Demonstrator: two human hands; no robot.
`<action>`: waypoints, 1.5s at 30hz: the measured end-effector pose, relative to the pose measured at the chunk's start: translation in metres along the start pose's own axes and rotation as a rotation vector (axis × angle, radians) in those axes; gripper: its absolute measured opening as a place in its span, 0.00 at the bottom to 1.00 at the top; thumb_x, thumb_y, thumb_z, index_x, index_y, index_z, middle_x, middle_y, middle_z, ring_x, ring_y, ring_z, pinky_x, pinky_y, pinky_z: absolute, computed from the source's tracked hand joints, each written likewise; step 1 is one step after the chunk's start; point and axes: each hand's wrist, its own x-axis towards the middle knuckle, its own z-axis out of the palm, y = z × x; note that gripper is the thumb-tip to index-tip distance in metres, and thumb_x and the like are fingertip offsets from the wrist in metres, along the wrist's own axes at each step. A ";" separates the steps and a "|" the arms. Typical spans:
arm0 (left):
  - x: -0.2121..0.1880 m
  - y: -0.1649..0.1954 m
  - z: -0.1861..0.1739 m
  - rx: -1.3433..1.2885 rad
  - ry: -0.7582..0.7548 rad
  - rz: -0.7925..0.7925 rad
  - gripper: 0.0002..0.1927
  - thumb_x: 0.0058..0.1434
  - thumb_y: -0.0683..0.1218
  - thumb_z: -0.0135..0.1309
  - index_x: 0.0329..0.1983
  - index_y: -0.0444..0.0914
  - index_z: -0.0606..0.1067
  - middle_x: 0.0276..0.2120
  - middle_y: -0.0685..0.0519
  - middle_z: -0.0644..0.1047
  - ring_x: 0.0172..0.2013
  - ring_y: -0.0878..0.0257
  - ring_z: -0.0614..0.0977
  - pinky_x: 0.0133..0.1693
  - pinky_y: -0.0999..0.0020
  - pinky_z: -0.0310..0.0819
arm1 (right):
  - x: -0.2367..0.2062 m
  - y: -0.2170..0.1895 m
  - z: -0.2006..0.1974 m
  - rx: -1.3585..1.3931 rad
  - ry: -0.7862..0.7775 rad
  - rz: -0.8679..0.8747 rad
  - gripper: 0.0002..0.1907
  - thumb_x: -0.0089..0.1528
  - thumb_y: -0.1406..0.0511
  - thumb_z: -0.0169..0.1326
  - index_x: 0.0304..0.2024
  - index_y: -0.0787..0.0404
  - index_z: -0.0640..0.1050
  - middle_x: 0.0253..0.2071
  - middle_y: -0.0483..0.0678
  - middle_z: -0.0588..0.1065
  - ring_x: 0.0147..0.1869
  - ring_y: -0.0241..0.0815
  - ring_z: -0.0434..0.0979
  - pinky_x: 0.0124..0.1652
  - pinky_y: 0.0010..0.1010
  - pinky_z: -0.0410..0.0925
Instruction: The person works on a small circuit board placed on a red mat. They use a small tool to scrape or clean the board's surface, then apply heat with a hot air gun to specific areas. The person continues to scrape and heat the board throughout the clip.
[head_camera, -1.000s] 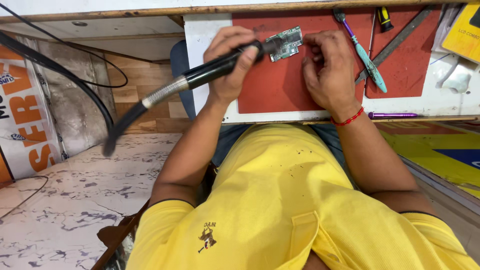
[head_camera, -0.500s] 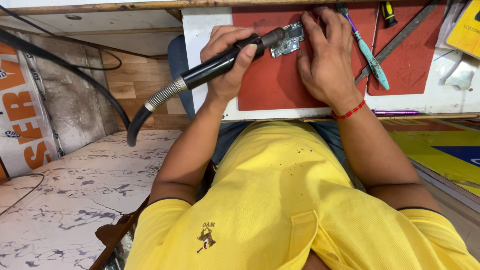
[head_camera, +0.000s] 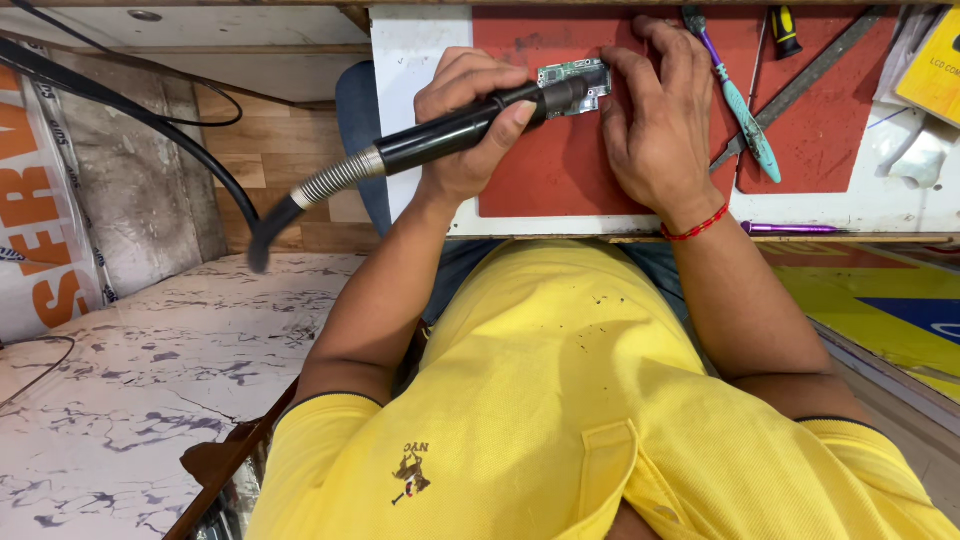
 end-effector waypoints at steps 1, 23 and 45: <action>0.000 0.000 0.000 0.000 0.013 -0.006 0.11 0.64 0.46 0.63 0.44 0.34 0.80 0.38 0.49 0.81 0.44 0.58 0.78 0.48 0.65 0.75 | 0.000 0.000 0.000 0.003 0.007 -0.002 0.22 0.64 0.74 0.59 0.61 0.60 0.76 0.67 0.56 0.64 0.74 0.61 0.60 0.72 0.51 0.57; 0.001 -0.004 0.003 0.006 0.004 0.028 0.14 0.63 0.50 0.64 0.44 0.34 0.80 0.38 0.50 0.80 0.46 0.57 0.79 0.52 0.63 0.75 | 0.003 -0.001 -0.005 0.036 0.031 0.011 0.20 0.66 0.76 0.58 0.60 0.60 0.77 0.64 0.56 0.66 0.70 0.60 0.65 0.68 0.48 0.62; -0.001 -0.002 0.002 -0.023 -0.037 0.014 0.14 0.63 0.50 0.63 0.42 0.35 0.80 0.37 0.49 0.81 0.45 0.56 0.78 0.52 0.61 0.74 | 0.006 -0.005 -0.008 0.023 0.035 0.031 0.17 0.68 0.73 0.60 0.59 0.59 0.78 0.65 0.56 0.67 0.69 0.60 0.66 0.67 0.48 0.62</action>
